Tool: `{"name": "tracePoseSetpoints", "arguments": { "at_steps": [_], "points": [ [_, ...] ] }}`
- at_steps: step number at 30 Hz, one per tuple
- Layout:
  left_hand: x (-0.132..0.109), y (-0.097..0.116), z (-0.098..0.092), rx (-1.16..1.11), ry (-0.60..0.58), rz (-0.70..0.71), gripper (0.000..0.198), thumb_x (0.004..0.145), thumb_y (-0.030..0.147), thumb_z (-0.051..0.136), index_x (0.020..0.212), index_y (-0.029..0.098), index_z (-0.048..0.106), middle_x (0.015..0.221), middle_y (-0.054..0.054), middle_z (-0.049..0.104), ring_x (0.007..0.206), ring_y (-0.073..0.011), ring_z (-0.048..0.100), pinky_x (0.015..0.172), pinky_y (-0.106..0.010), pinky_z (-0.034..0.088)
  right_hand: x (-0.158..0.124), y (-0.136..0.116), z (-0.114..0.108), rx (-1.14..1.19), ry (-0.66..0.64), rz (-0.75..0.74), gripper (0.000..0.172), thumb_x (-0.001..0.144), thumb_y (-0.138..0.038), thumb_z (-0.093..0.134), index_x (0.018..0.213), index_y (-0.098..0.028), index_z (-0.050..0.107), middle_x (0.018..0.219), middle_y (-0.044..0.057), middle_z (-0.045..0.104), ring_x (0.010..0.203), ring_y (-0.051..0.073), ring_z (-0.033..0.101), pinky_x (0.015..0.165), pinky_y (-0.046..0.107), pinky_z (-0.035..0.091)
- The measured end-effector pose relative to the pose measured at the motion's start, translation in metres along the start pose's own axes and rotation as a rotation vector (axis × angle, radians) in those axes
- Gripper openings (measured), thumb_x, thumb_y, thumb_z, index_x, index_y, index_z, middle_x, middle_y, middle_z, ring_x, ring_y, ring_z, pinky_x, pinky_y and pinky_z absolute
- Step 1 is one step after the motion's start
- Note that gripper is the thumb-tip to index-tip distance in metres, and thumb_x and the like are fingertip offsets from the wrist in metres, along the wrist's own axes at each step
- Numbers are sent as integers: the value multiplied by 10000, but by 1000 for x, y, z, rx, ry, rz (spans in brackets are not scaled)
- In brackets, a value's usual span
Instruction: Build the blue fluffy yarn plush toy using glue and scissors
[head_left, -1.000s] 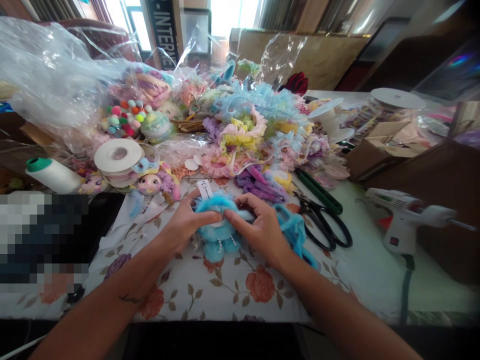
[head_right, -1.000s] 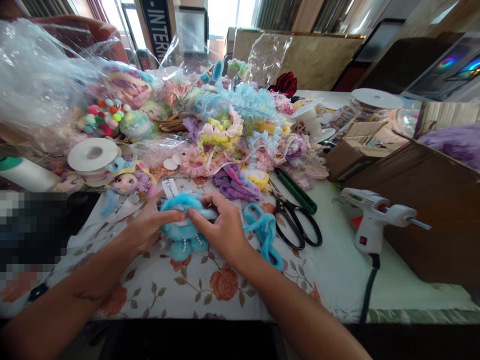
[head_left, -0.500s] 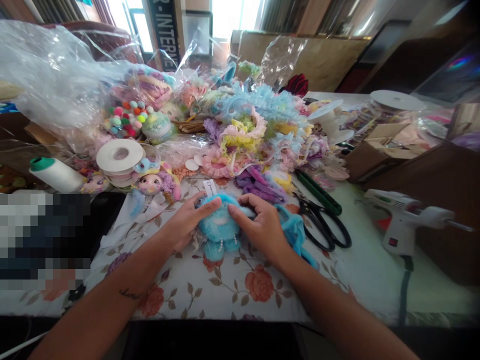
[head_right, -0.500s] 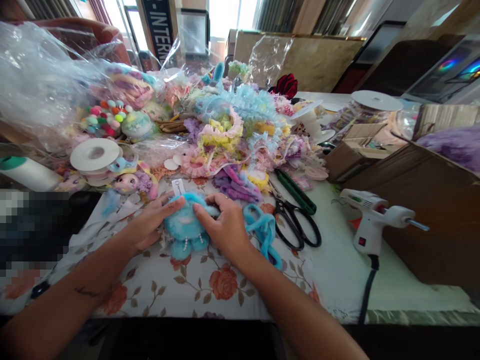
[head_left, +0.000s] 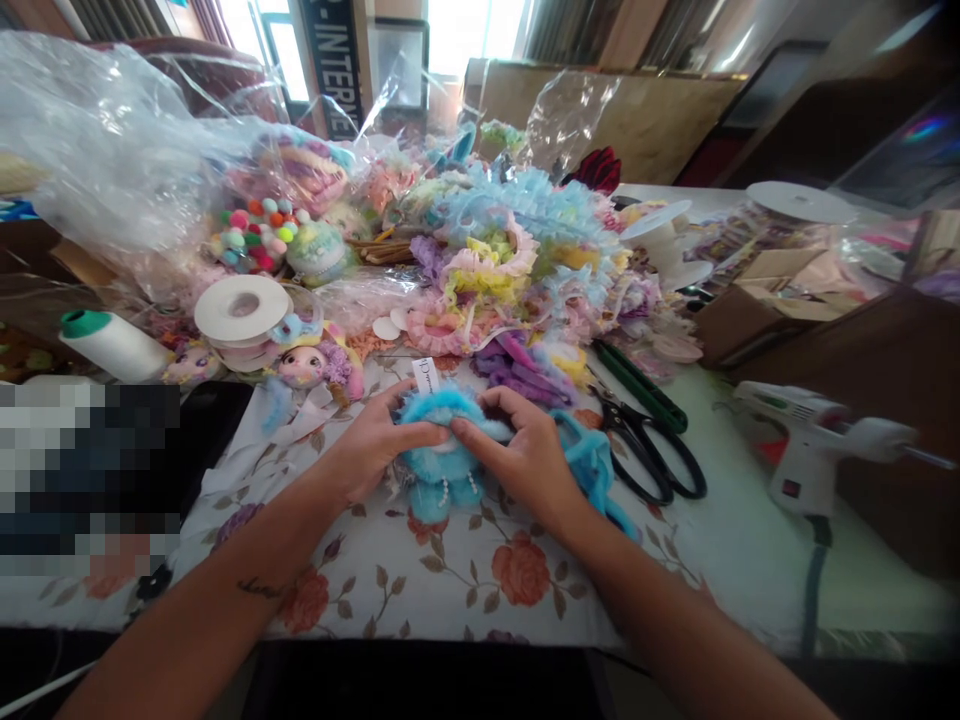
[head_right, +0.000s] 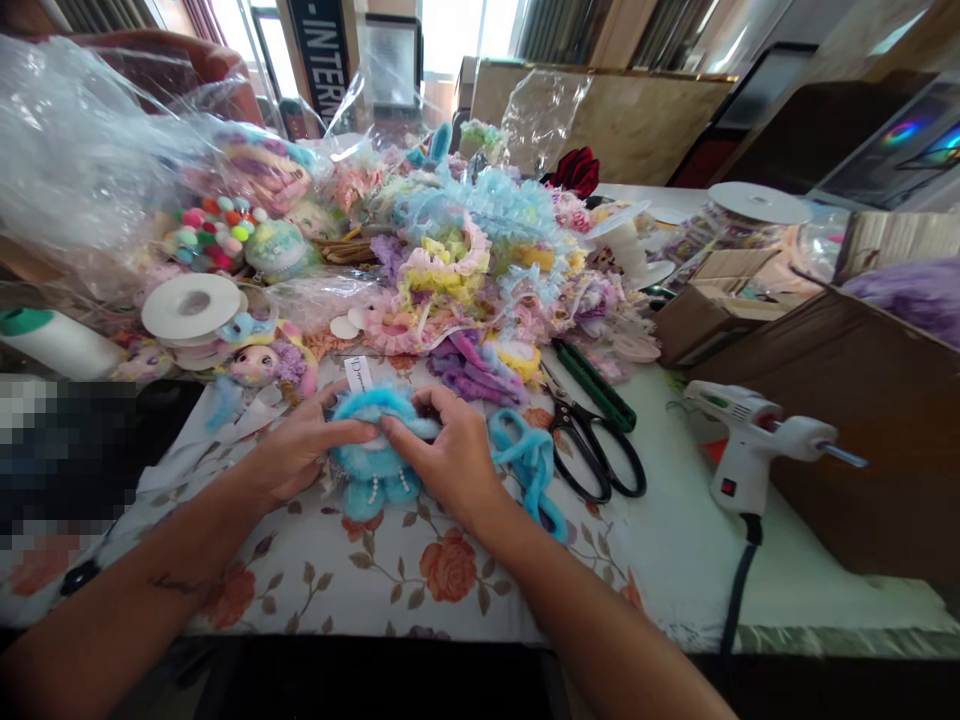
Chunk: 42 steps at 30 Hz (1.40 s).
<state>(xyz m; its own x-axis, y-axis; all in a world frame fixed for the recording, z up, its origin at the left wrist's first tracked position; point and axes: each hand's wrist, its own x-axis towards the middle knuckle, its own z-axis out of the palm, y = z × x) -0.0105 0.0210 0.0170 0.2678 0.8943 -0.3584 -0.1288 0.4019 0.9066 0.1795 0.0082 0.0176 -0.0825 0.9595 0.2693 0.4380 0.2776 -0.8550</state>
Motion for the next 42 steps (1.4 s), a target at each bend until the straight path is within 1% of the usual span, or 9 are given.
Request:
{"name": "tracePoseSetpoints", "arguments": {
  "at_steps": [7, 13, 19, 29, 32, 35, 38, 40, 42],
  "points": [
    [-2, 2, 4, -74, 9, 10, 799, 607, 300, 947, 1297, 204, 556, 1171, -102, 737, 1008, -292, 713, 694, -322, 595, 0, 1, 2, 0, 21, 2, 286, 843, -454, 692, 775, -213, 554, 726, -13, 565, 679, 158, 514, 627, 283, 379],
    [-3, 5, 6, -105, -15, 25, 713, 582, 288, 956, 1207, 195, 625, 1069, -80, 751, 890, -246, 723, 679, -311, 597, -2, 2, 4, -15, 55, -34, 294, 872, -457, 683, 778, -211, 551, 742, -11, 567, 700, 160, 527, 641, 283, 380],
    [0, 0, 4, -85, 3, 22, 660, 598, 315, 947, 1173, 221, 638, 1151, -87, 726, 887, -238, 710, 679, -318, 594, -3, 5, 7, -9, 76, -50, 311, 888, -470, 678, 786, -208, 545, 729, -20, 529, 684, 151, 501, 625, 277, 367],
    [-1, 0, 12, 3, -1, 89, 637, 533, 204, 937, 1110, 202, 667, 874, -22, 723, 798, -215, 697, 672, -304, 580, -1, 7, 10, 17, 76, -27, 419, 856, -566, 679, 711, -228, 478, 662, -43, 428, 632, 143, 423, 597, 296, 325],
    [-2, 1, 12, -24, 22, 115, 565, 552, 219, 927, 1057, 189, 675, 875, -30, 722, 788, -207, 693, 661, -295, 578, -2, 5, 8, 99, 55, -19, 362, 913, -559, 588, 783, -225, 538, 715, -16, 513, 678, 160, 495, 643, 307, 397],
    [-2, 2, 9, -76, 19, 154, 538, 554, 232, 926, 1024, 179, 669, 866, -31, 723, 764, -201, 691, 657, -303, 588, -1, 4, 4, 235, 91, 87, 437, 814, -589, 701, 1025, -228, 575, 921, 34, 607, 822, 195, 583, 718, 322, 490],
    [-2, 2, 6, -128, 18, 167, 541, 554, 247, 931, 1016, 181, 658, 805, -15, 714, 705, -185, 680, 619, -292, 581, 4, 5, -1, 290, -56, 206, 647, 671, -541, 843, 1182, -239, 586, 1129, 79, 652, 1012, 252, 630, 822, 353, 536],
    [-2, 1, 5, -149, 18, 166, 559, 539, 244, 940, 1017, 182, 656, 796, -13, 719, 688, -181, 679, 603, -286, 577, 7, 5, -4, 313, -230, 249, 555, 684, -497, 848, 1136, -240, 654, 1111, 73, 703, 1019, 270, 663, 832, 360, 546],
    [-2, 2, 5, -152, 11, 161, 562, 515, 238, 951, 993, 178, 662, 794, -16, 726, 683, -185, 682, 606, -295, 583, 9, 3, -6, 350, -311, 265, 432, 712, -464, 837, 1054, -234, 706, 1019, 54, 743, 935, 262, 697, 784, 349, 555]
  ]
}}
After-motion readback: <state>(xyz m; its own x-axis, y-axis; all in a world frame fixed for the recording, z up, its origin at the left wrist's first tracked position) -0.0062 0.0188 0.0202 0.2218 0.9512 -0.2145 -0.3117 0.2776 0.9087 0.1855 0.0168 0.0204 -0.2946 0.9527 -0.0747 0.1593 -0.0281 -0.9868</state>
